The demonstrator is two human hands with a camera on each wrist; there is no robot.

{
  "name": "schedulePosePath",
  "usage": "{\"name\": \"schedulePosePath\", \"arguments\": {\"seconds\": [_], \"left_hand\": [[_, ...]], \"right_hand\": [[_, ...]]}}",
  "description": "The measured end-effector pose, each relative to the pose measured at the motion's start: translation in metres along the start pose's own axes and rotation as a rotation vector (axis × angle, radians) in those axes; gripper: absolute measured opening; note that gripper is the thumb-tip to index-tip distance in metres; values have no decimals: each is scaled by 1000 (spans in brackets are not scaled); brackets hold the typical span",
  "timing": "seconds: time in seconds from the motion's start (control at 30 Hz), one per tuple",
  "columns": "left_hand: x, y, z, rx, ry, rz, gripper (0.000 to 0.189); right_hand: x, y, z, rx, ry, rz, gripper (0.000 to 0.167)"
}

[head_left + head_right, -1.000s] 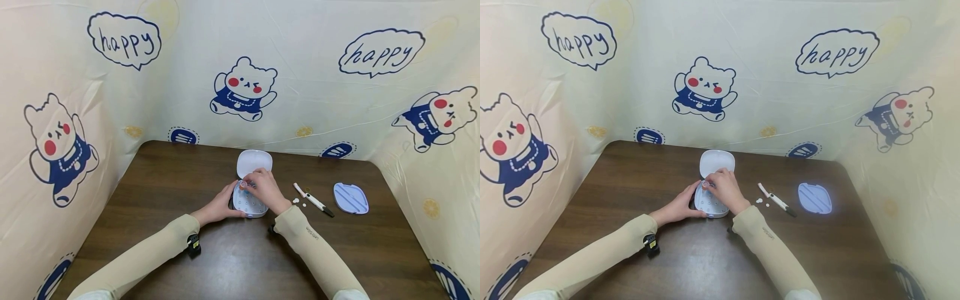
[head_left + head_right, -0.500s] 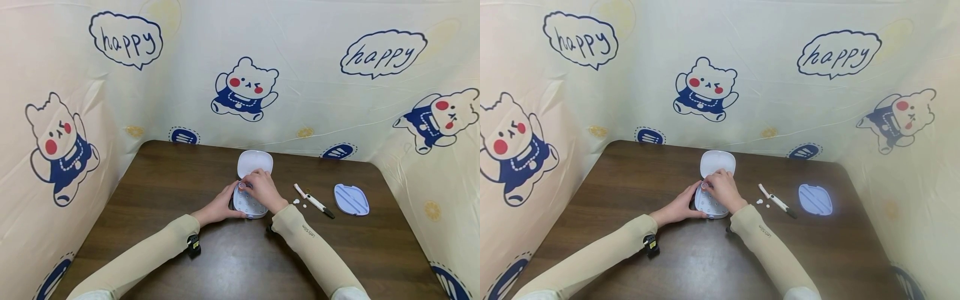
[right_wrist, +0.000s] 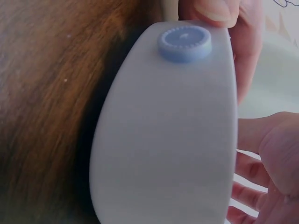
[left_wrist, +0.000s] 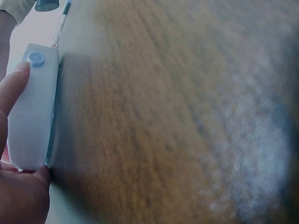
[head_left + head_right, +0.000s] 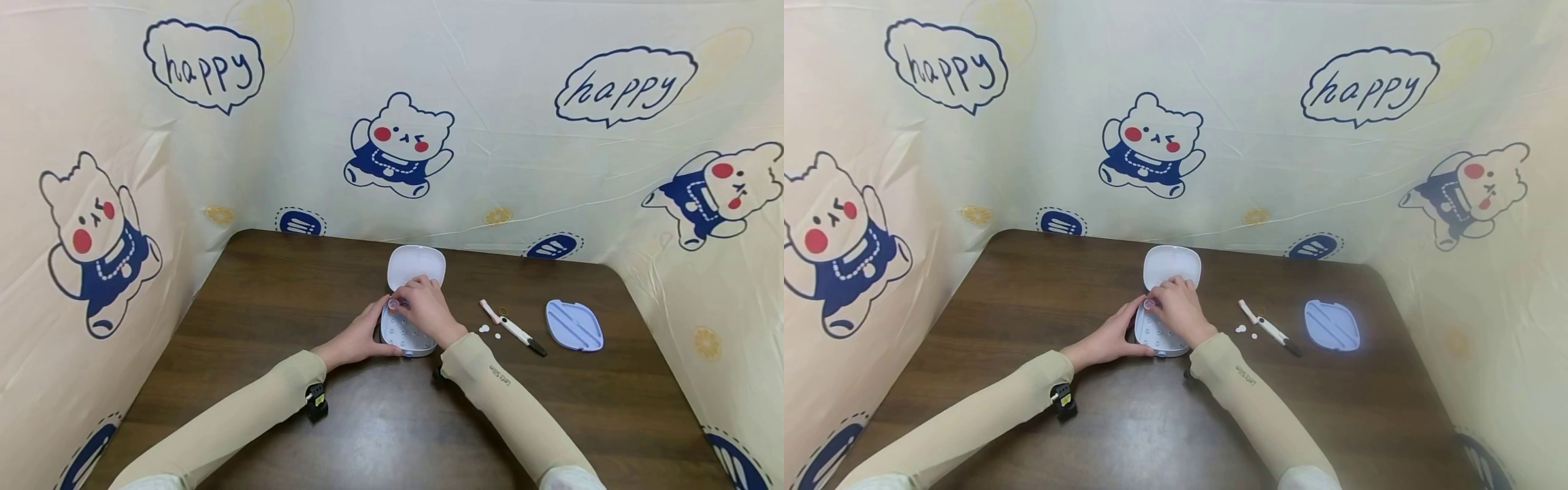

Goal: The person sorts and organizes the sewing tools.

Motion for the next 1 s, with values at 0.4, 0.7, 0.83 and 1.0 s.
{"name": "schedulePosePath", "arguments": {"seconds": [0.4, 0.7, 0.83, 1.0], "left_hand": [[-1, -1, 0, -8, 1, -5, 117], [0, 2, 0, 2, -2, -2, 117], [0, 4, 1, 9, -4, -2, 116], [1, 4, 1, 2, -14, 13, 117]], "right_hand": [[0, -2, 0, 1, -15, -12, 12], [0, 1, -1, 6, -30, -16, 12], [0, 2, -2, 12, -25, -14, 12], [1, 2, -5, 27, -23, 3, 13]]}}
Point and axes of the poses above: each hand's wrist, its own x-axis away from the middle knuckle, its own z-axis out of the back of the hand, y = z × x, the point moved 2 cm from there along -x, towards the middle knuckle, and after that the axes turned 4 degrees about z, right-handed, at the moved point
